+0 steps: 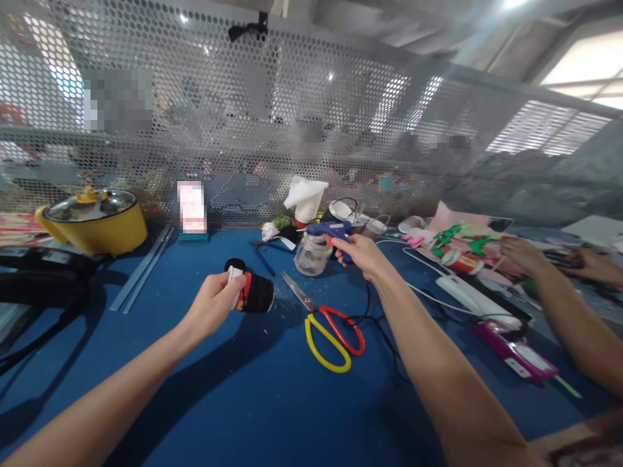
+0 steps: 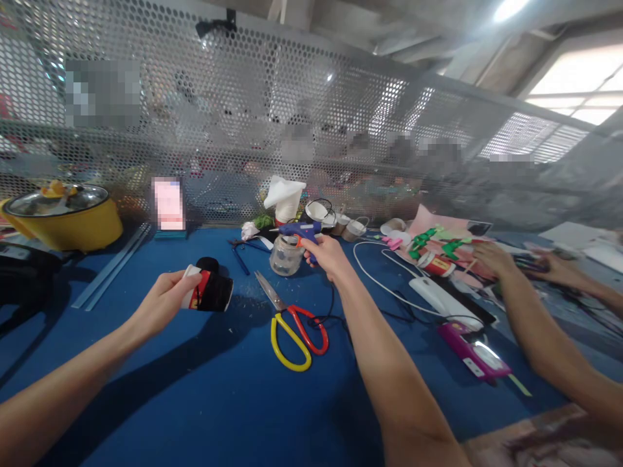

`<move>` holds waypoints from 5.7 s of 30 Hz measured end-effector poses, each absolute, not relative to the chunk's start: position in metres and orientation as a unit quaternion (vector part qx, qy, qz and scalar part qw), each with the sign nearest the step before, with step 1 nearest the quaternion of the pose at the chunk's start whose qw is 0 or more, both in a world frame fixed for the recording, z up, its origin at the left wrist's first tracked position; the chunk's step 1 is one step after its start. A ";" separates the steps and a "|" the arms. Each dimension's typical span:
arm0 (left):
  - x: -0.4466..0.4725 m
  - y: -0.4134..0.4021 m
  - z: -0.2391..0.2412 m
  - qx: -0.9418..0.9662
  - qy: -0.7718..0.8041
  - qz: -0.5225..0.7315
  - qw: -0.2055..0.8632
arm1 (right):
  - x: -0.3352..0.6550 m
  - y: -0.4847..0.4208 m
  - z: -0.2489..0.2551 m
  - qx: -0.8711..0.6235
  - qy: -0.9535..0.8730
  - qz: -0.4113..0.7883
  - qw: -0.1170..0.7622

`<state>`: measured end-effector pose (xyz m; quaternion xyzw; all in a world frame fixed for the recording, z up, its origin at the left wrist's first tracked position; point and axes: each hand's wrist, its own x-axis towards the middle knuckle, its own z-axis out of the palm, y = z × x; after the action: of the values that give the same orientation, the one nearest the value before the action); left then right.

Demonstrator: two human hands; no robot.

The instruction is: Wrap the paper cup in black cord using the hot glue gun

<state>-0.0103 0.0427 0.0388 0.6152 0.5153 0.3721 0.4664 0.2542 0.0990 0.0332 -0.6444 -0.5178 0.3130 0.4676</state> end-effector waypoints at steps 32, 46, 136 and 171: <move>-0.015 0.064 0.002 0.580 0.615 0.280 0.455 | 0.169 0.016 0.020 -0.525 -0.758 0.294 0.254; -0.016 0.065 -0.001 0.580 0.611 0.283 0.458 | 0.164 0.010 0.021 -0.514 -0.808 0.156 0.242; -0.016 0.063 -0.001 0.630 0.606 0.239 0.424 | 0.169 0.014 0.020 -0.537 -0.795 0.187 0.212; -0.017 0.063 -0.002 0.624 0.618 0.244 0.411 | 0.162 0.001 0.023 -0.500 -0.828 0.158 0.199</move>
<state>-0.0171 0.0634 -0.0021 0.6240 0.6183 0.2441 0.4108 0.1616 0.0010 0.0231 -0.5005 -0.8278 0.1576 0.1987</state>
